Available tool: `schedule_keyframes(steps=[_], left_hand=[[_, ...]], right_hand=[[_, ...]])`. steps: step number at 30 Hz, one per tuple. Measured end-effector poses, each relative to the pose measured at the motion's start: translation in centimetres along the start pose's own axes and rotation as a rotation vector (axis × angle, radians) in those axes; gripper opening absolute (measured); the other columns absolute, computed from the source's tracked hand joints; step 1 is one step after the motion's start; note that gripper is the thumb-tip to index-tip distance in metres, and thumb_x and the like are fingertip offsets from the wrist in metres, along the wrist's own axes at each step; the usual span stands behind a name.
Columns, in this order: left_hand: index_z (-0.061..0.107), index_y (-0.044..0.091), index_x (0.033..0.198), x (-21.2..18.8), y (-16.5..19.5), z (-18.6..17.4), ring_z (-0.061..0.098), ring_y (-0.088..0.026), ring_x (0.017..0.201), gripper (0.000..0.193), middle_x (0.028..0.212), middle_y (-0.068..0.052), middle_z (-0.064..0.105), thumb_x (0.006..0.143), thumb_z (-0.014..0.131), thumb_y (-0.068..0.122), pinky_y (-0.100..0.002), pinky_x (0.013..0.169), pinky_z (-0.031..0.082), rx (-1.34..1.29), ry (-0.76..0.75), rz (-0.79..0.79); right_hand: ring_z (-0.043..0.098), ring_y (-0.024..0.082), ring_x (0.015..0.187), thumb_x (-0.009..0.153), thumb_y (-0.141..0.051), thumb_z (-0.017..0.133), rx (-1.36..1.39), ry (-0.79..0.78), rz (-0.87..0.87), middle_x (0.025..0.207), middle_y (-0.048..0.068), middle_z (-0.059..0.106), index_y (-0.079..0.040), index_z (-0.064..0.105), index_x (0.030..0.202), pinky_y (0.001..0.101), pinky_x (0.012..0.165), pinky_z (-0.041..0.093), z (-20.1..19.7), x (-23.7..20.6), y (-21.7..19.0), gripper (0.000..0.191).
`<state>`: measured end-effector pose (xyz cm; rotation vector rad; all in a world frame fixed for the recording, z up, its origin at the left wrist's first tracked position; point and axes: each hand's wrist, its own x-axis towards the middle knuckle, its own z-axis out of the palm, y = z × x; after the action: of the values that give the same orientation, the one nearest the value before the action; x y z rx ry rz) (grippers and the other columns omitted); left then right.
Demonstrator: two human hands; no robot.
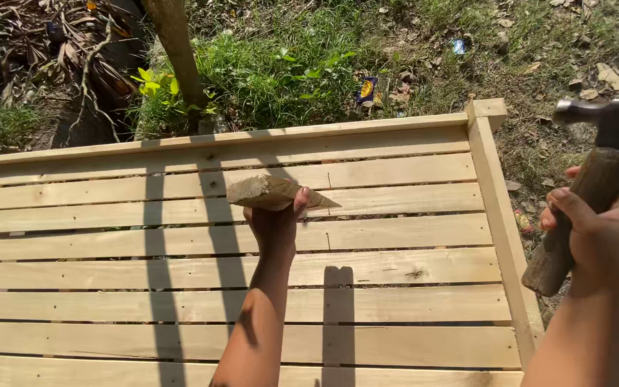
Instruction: The person hammers nails into a wooden slatted frame outdoors, working along the slats. They hold a concrete block in one hand and a claw hammer in the other, driving nails into the frame boards and repositioning along the structure.
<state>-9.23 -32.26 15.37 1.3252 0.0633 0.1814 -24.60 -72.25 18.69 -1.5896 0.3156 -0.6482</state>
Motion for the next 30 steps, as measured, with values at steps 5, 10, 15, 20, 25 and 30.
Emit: schedule_keyframes(steps=[5,10,15,20,25,30], left_hand=[[0.063,0.001,0.108,0.5,0.2,2.6,0.067,-0.015,0.09,0.049,0.099,-0.006,0.069,0.073,0.093,0.019,-0.029,0.08,0.059,0.038,-0.009,0.054],[0.061,-0.001,0.109,1.4,1.3,2.8,0.069,-0.016,0.094,0.043,0.102,-0.008,0.069,0.079,0.09,0.008,-0.032,0.09,0.061,0.01,-0.042,0.122],[0.054,0.008,0.112,4.5,0.3,0.9,0.069,-0.011,0.095,0.048,0.102,-0.002,0.067,0.077,0.086,0.003,-0.029,0.089,0.06,-0.054,0.001,0.24],[0.064,0.001,0.103,6.1,-2.7,-2.4,0.07,-0.012,0.087,0.031,0.096,-0.004,0.072,0.08,0.085,0.003,-0.028,0.083,0.06,0.097,0.1,0.187],[0.064,-0.001,0.102,6.5,-5.5,-3.4,0.069,-0.014,0.085,0.032,0.094,-0.006,0.071,0.08,0.086,0.003,-0.03,0.081,0.06,0.112,0.098,0.107],[0.049,0.007,0.106,6.4,-6.2,-3.3,0.063,-0.013,0.096,0.047,0.103,-0.004,0.058,0.077,0.085,0.008,-0.03,0.089,0.059,0.104,0.086,0.171]], right_hand=[[0.057,0.018,0.069,0.105,0.004,0.063,0.323,0.074,-0.012,0.087,0.011,0.058,0.003,0.051,0.126,0.0358,0.069,0.051,1.6,-0.5,1.2,0.024],[0.064,0.02,0.081,0.106,-0.01,0.057,0.557,0.068,0.191,0.092,0.009,0.058,-0.008,0.045,0.137,0.0443,0.081,0.063,3.4,-0.2,2.0,0.033],[0.061,0.022,0.084,0.114,-0.009,0.056,0.384,0.019,0.224,0.098,0.011,0.058,0.0,0.048,0.139,0.0442,0.081,0.059,5.1,0.2,3.9,0.028],[0.057,0.017,0.07,0.107,-0.009,0.059,0.33,-0.006,0.356,0.089,0.008,0.056,-0.003,0.049,0.133,0.0385,0.068,0.055,9.2,-1.2,7.0,0.029],[0.049,0.014,0.056,0.096,-0.011,0.062,0.379,-0.069,0.623,0.076,0.006,0.052,-0.005,0.05,0.122,0.0331,0.051,0.047,13.7,-2.6,9.8,0.029],[0.049,0.014,0.051,0.088,-0.009,0.067,0.235,-0.162,0.708,0.075,0.007,0.055,-0.003,0.053,0.118,0.0331,0.048,0.046,16.0,-4.5,12.9,0.033]])
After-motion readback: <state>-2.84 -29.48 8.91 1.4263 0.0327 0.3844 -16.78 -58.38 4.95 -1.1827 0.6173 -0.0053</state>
